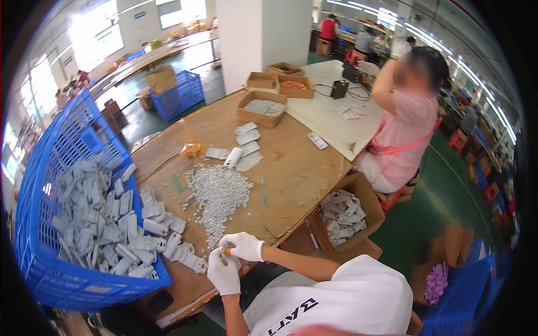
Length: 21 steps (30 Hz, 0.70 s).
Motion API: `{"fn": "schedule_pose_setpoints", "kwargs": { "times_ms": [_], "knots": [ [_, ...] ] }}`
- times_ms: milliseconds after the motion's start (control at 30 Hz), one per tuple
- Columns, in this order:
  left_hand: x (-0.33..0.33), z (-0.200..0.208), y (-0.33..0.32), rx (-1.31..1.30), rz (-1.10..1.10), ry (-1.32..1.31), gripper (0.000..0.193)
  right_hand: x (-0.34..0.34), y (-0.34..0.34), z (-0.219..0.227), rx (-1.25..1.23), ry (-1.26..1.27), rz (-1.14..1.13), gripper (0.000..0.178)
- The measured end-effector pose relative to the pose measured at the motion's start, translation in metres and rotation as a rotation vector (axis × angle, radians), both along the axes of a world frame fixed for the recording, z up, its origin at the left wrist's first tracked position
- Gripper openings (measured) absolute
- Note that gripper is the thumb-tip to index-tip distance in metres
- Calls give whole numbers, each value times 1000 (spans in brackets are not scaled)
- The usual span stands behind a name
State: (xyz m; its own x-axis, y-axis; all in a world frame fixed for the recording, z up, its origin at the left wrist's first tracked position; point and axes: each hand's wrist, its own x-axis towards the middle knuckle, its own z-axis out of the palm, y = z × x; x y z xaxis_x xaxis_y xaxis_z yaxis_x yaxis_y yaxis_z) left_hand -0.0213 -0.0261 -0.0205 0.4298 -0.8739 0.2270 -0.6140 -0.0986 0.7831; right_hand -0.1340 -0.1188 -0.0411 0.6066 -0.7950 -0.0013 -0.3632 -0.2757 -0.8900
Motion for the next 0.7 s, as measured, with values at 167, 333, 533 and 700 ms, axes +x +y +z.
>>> {"fn": "schedule_pose_setpoints", "kwargs": {
  "times_ms": [167, 333, 533, 700],
  "knots": [
    [3, -2, 7, 14, 16, 37, 27, 3, 11, 6, -47, -46, -27, 21],
    [-1, 4, 14, -47, 44, 109, 28, 8, 24, -3, -26, -214, -120, 24],
    [-1, -4, 18, -7, 58, 164, 23, 3, 29, -8, -191, -87, -34, 18],
    [4, -3, 19, -30, 98, 140, 12, 10, 36, -11, -277, -169, -71, 12]
  ]
}}
